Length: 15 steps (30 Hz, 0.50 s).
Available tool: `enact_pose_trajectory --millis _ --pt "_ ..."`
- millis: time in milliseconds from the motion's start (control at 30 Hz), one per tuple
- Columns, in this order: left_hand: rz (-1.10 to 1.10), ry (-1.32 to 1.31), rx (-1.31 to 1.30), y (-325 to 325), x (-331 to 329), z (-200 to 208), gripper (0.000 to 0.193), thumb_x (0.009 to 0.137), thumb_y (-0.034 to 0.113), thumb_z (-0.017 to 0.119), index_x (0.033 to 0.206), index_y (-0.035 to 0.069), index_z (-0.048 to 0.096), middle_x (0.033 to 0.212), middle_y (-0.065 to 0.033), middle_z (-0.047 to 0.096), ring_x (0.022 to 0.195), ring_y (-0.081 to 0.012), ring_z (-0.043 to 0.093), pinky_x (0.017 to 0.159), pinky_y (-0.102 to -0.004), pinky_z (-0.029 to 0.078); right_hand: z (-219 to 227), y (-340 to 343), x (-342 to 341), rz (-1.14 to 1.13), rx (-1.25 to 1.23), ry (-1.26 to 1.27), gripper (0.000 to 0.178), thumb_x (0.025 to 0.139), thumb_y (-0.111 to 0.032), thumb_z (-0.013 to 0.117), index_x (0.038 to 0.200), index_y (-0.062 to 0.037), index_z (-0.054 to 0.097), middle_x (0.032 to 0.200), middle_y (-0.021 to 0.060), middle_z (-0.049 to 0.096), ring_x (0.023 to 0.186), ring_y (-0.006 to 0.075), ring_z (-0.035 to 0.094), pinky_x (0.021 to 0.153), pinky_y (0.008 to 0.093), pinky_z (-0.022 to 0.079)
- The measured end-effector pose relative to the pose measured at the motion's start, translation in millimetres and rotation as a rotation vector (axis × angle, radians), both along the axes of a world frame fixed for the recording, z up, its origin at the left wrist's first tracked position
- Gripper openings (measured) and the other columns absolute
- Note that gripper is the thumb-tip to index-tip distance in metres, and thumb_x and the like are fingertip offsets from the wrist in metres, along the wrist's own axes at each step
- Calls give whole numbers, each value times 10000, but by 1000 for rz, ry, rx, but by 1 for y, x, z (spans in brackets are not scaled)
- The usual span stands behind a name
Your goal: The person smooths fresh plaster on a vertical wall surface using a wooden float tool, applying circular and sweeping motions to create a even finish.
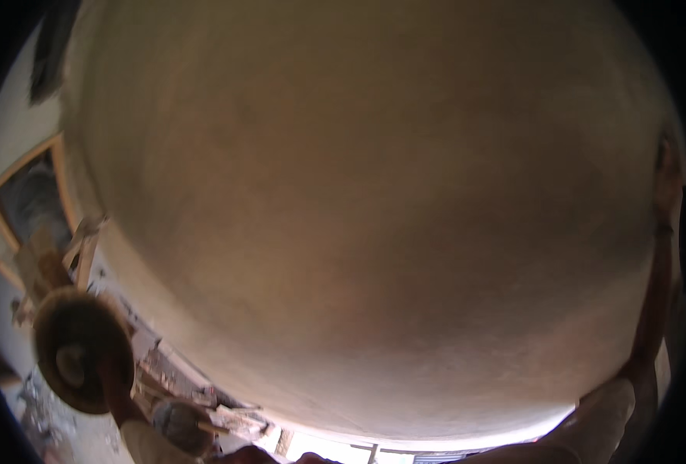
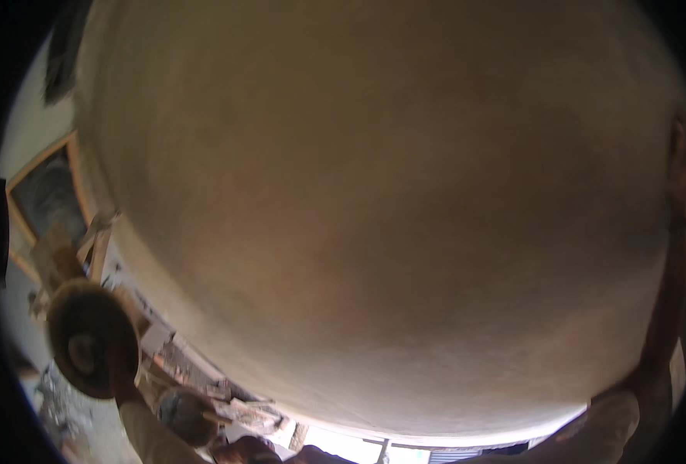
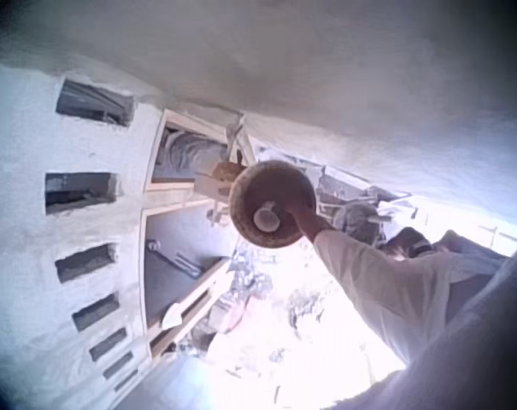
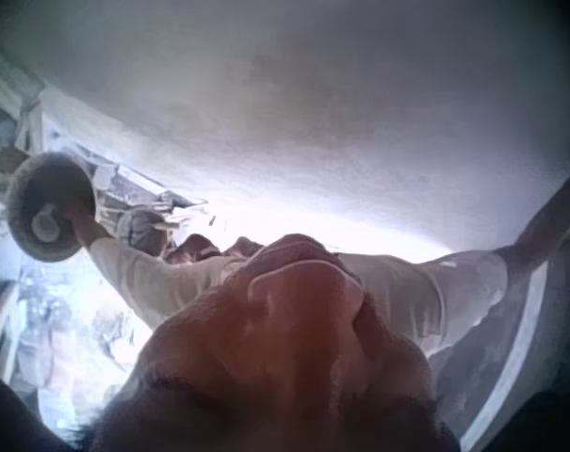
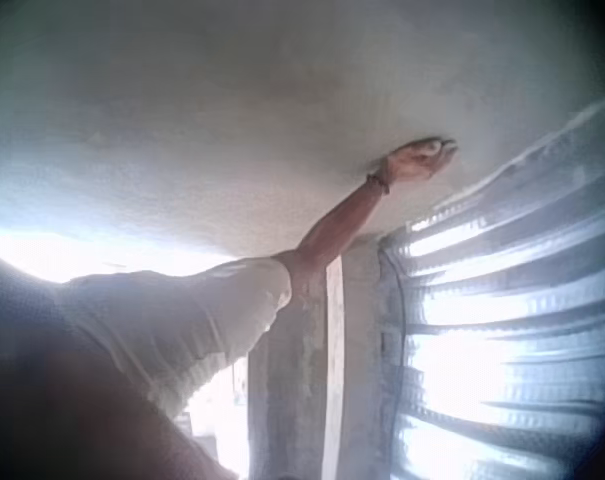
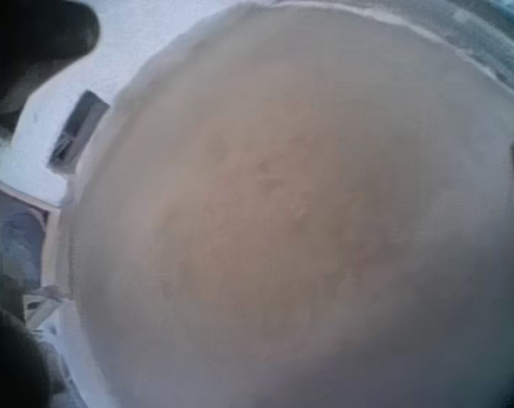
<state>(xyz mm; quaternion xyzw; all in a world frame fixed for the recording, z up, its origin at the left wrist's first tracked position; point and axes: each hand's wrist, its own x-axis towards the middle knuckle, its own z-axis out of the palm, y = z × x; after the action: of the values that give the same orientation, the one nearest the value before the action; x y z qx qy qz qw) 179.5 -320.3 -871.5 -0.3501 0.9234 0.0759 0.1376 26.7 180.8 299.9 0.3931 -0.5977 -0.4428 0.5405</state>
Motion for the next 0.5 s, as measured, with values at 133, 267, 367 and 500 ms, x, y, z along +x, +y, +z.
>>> enact_pose_trajectory --millis 133,267,367,500 --pt "32 33 20 -49 3 52 327 951 312 567 1107 45 674 1017 -85 689 950 -224 650 795 -370 528 -23 18 -23 100 -369 71 437 1022 -362 457 1341 -85 568 1388 136 545 1335 276 464 1112 370 345" --pt "110 185 201 -25 1 98 357 962 324 563 1142 30 656 1046 -89 679 966 -222 632 820 -366 511 6 16 -22 34 -320 339 505 1015 -428 442 1393 -101 514 1440 152 483 1372 333 400 1127 443 307" --pt "231 321 346 -22 45 157 380 970 332 560 1168 19 642 1068 -91 672 977 -220 619 839 -362 499 11 29 -21 -1 -384 325 541 1016 -434 431 1435 -93 452 1499 146 407 1416 319 328 1140 506 256" --pt "433 518 631 16 106 217 412 980 343 556 1203 4 624 1097 -95 662 993 -217 601 865 -358 482 1 7 -16 20 -368 233 521 1009 -419 449 1413 -91 476 1494 142 414 1410 316 342 1141 500 264"
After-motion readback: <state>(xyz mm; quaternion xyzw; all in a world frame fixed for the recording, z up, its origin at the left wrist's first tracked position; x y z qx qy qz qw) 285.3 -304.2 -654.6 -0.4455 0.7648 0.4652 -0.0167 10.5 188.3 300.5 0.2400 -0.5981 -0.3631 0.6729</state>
